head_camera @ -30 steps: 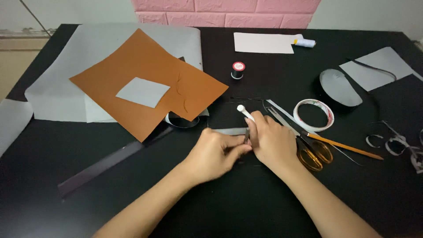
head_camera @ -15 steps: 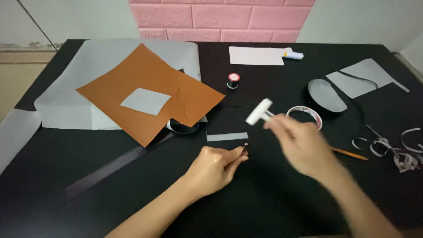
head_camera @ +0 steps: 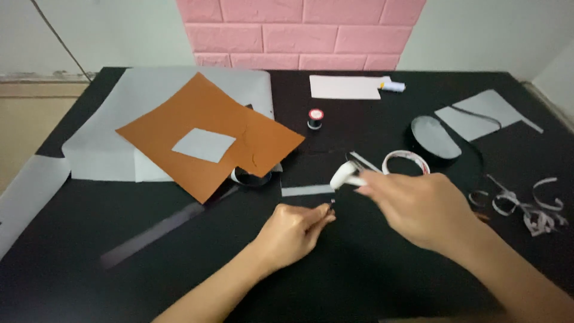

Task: The person uses a ruler and pencil to mark a piece of leather, then uses a punch tool and a mallet to create holes along the marks.

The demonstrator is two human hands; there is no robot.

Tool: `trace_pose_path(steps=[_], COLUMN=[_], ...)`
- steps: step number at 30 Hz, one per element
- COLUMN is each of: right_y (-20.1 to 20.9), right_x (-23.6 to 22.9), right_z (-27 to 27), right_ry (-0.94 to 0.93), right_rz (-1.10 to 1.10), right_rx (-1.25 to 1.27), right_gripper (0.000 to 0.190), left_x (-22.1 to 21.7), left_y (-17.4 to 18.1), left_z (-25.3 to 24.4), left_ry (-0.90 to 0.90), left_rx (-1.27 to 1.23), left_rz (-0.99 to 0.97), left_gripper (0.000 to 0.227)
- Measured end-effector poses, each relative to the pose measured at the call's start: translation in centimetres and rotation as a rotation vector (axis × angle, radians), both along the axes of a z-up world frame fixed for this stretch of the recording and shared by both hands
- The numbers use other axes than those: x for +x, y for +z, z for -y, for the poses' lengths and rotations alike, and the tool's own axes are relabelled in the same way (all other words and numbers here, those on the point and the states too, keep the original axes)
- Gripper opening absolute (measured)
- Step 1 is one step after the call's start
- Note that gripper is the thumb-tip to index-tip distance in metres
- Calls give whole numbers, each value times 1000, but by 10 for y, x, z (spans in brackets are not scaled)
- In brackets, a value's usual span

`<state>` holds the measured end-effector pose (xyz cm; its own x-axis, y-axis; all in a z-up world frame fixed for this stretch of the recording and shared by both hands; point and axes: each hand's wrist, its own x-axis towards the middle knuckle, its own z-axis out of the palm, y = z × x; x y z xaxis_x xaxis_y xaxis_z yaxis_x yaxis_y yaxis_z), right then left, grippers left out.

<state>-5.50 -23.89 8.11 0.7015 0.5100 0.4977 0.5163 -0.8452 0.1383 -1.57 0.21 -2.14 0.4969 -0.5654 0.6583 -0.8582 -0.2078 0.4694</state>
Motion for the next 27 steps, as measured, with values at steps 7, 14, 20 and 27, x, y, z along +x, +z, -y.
trace_pose_path(steps=[7,14,20,27], right_y=[6,4,-22,-22], right_x=[-1,-4,2,15], right_z=[-3,-1,15,-12], right_ry=[-165,-127,-84,-121], right_rz=[-331,-241,-142,-111], right_rx=[-101,19,185,347], right_gripper=[18,19,26,15], left_x=[1,-3,2,2], left_y=[5,4,1,7], left_z=[0,-2,1,-2], left_ry=[11,15,17,2], left_rx=[-26,-4,-31,-23], left_rz=[-45,-22,-61,-59], left_gripper=[17,12,14,16])
